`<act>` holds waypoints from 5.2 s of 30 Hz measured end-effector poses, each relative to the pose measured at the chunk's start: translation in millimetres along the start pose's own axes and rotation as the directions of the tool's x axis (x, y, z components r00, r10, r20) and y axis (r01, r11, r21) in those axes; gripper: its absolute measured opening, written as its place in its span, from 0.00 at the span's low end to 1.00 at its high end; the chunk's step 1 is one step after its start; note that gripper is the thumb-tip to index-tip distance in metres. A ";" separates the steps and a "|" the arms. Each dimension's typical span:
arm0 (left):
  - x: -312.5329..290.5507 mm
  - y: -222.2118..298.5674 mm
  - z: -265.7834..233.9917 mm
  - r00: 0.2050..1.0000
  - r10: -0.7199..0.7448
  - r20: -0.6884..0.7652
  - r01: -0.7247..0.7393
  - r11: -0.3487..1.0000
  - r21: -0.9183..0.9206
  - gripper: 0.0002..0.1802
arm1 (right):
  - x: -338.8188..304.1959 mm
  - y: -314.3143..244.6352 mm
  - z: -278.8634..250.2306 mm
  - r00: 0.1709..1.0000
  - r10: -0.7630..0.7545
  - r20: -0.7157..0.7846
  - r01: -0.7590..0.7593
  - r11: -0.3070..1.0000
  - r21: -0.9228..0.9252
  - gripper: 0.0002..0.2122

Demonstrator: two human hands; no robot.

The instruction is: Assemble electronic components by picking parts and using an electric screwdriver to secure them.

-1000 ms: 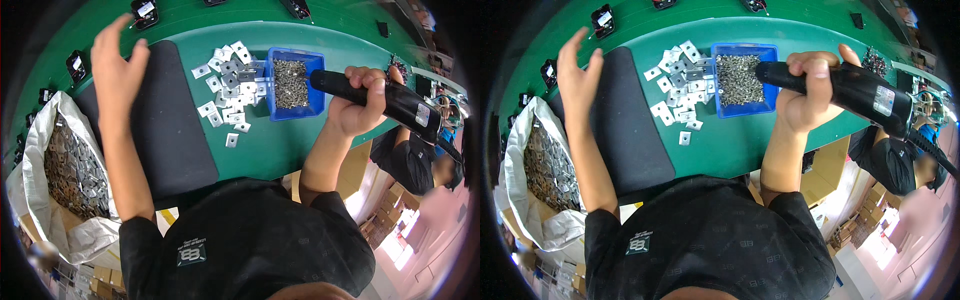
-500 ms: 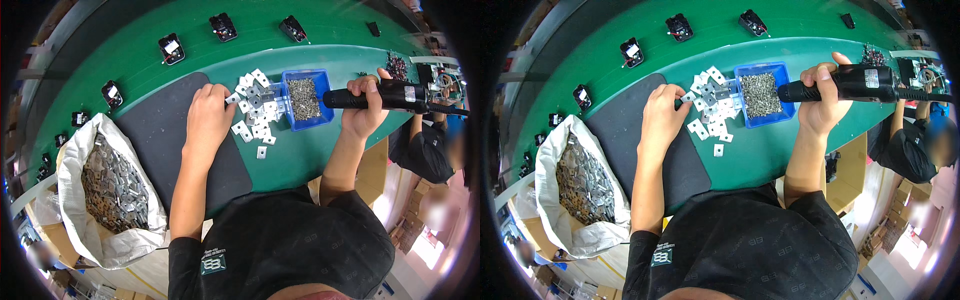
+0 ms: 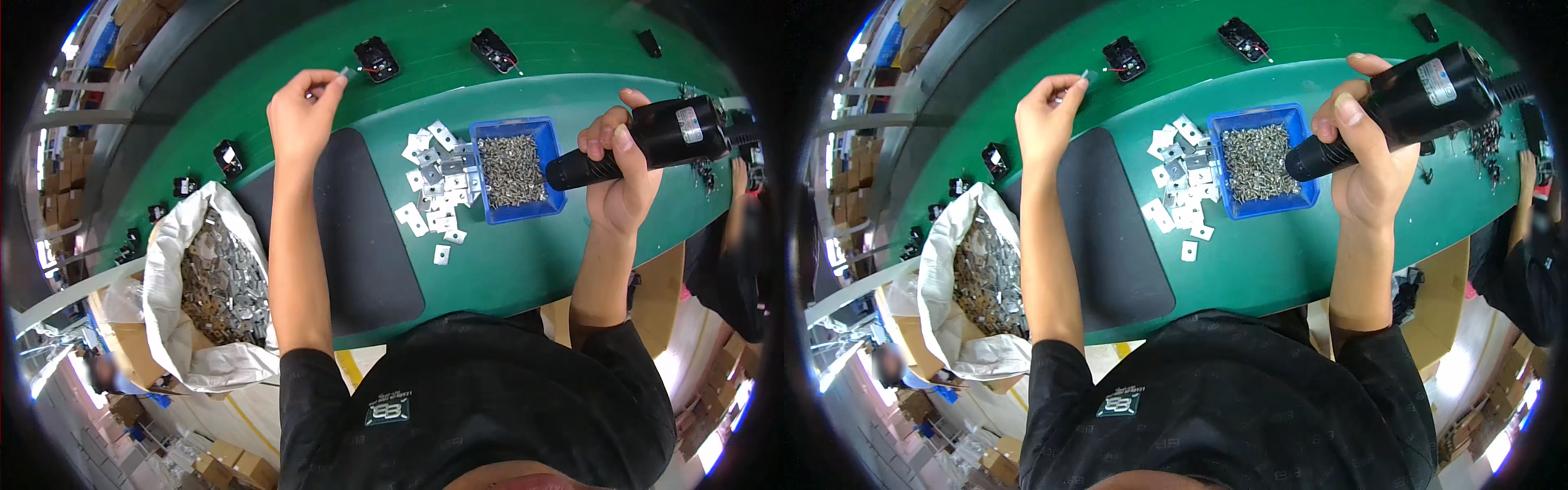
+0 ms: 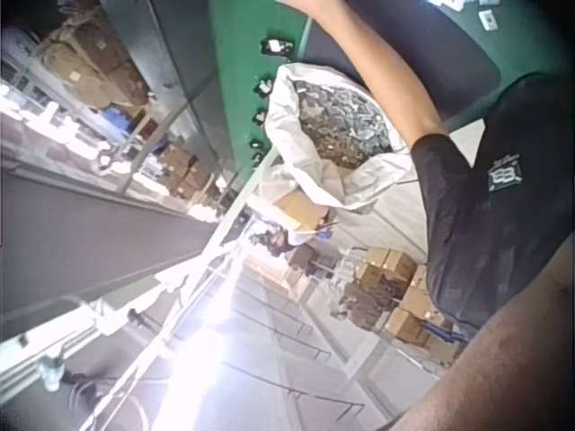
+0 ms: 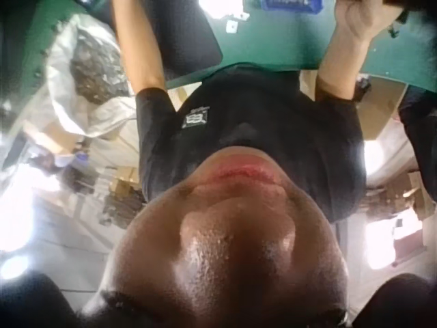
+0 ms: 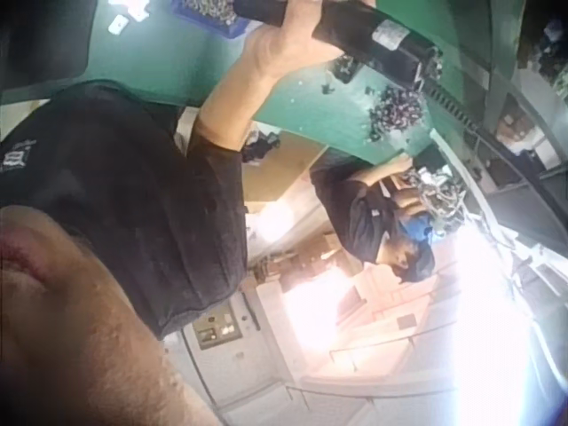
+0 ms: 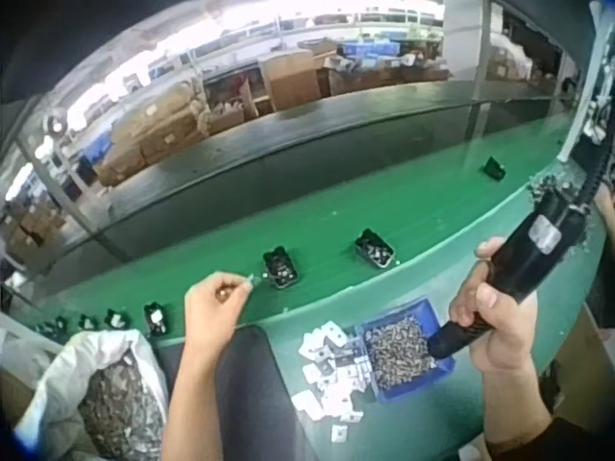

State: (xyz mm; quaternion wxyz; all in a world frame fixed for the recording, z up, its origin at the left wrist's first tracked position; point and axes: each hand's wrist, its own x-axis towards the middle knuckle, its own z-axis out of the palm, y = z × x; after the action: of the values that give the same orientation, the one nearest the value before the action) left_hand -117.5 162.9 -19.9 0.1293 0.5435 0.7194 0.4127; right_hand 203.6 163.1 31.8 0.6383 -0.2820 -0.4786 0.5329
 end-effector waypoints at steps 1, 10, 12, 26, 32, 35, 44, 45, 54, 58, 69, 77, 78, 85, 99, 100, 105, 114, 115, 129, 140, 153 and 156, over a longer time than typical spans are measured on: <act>12.8 2.1 5.9 0.998 0.059 -0.023 -0.057 0.996 0.064 0.09 | 0.2 -2.2 -3.8 1.000 0.019 -0.017 -0.019 1.000 0.016 0.20; 56.1 -6.3 46.3 0.932 0.310 0.191 -0.329 0.941 0.082 0.09 | 3.1 -30.7 -8.9 0.977 0.215 -0.018 -0.215 0.975 -0.056 0.20; 54.8 -9.6 51.1 0.920 0.320 0.228 -0.344 0.936 0.072 0.07 | 1.8 -33.7 -12.0 0.955 0.291 0.060 -0.295 0.952 0.079 0.18; 63.8 -34.4 64.8 0.996 -0.001 0.089 -0.025 0.960 0.280 0.22 | -13.6 -32.3 -6.2 0.964 0.253 0.080 -0.261 0.960 0.102 0.17; 52.2 -6.9 49.3 0.976 -0.016 0.218 -0.048 0.957 0.286 0.13 | -14.9 -31.4 -10.6 0.961 0.271 0.060 -0.276 0.955 0.105 0.16; 16.1 -13.9 18.2 0.957 0.014 0.290 -0.030 0.998 0.052 0.12 | -15.0 -30.5 -5.1 0.959 0.276 0.057 -0.281 0.953 0.116 0.17; -101.6 5.0 -16.4 0.907 -0.197 0.372 0.170 0.980 0.103 0.19 | -12.0 -23.1 8.5 0.986 0.161 -0.034 -0.158 0.983 0.094 0.17; -104.5 3.4 -15.5 0.901 -0.203 0.383 0.235 0.971 -0.038 0.21 | -12.2 -22.5 9.6 0.986 0.161 -0.039 -0.157 0.983 0.093 0.17; -128.7 100.0 10.1 0.932 0.222 0.288 -0.164 0.964 -0.211 0.26 | -23.7 -31.3 12.4 0.980 0.199 0.023 -0.200 0.960 0.196 0.18; -147.9 110.7 43.7 0.823 0.362 0.438 -0.250 0.923 -0.293 0.30 | -30.2 -38.4 19.1 0.975 0.214 0.051 -0.220 0.949 0.227 0.18; -144.2 120.4 63.1 0.835 0.380 0.399 -0.269 0.913 -0.308 0.09 | -28.3 -41.5 14.7 0.987 0.163 0.001 -0.158 0.959 0.234 0.20; -143.8 121.5 71.5 0.837 0.451 0.308 -0.341 0.872 -0.350 0.08 | -29.4 -42.7 9.3 0.990 0.138 -0.029 -0.126 0.961 0.248 0.20; -143.4 123.0 69.8 0.850 0.411 0.330 -0.303 0.893 -0.333 0.08 | -29.4 -42.6 8.6 0.988 0.149 -0.037 -0.136 0.961 0.240 0.20; -141.0 115.6 65.0 0.855 0.356 0.377 -0.254 0.922 -0.293 0.08 | -28.2 -40.2 9.7 0.997 0.064 -0.041 -0.052 0.971 0.231 0.20; -180.4 95.4 40.4 0.930 -0.037 0.366 0.289 0.690 -0.663 0.13 | -38.5 -39.8 33.1 0.992 0.020 0.126 -0.082 0.860 0.504 0.20; -183.8 97.0 41.0 0.919 -0.062 0.388 0.345 0.600 -0.722 0.13 | -38.9 -37.5 34.0 0.990 0.019 0.141 -0.089 0.855 0.511 0.20; -190.4 95.6 41.7 0.905 -0.072 0.420 0.421 0.306 -0.854 0.14 | -38.4 -38.2 39.2 0.987 0.050 0.154 -0.124 0.847 0.517 0.20; -190.0 85.8 36.8 0.870 -0.039 0.491 0.490 0.158 -0.857 0.15 | -39.7 -39.2 44.2 0.989 0.064 0.131 -0.125 0.832 0.540 0.20; -189.6 85.9 36.4 0.870 -0.047 0.491 0.492 0.157 -0.856 0.15 | -39.7 -38.9 44.6 0.990 0.059 0.129 -0.119 0.836 0.536 0.21; -193.1 77.3 28.8 0.852 0.052 0.521 0.504 0.187 -0.843 0.16 | -45.3 -32.9 46.5 0.981 0.042 0.190 -0.149 0.790 0.595 0.21; -154.9 72.8 3.9 0.918 0.316 0.239 -0.126 0.806 -0.579 0.34 | -38.4 -26.9 39.0 0.966 -0.047 0.256 -0.098 0.844 0.527 0.21; -136.7 0.0 -19.1 0.954 0.174 0.245 -0.182 0.983 0.008 0.56 | -35.1 11.9 67.9 0.967 0.004 0.255 -0.113 0.904 0.413 0.15; -135.1 -9.2 -5.0 0.934 0.205 0.292 -0.203 0.979 -0.037 0.49 | -32.3 21.5 86.1 0.959 0.016 0.282 -0.115 0.935 0.336 0.13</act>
State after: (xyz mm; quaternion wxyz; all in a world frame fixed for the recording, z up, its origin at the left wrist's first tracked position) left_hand -76.1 39.9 -58.9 0.1930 0.6699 0.6308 0.3407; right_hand 117.2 125.4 36.1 0.5873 -0.1035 -0.4505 0.6645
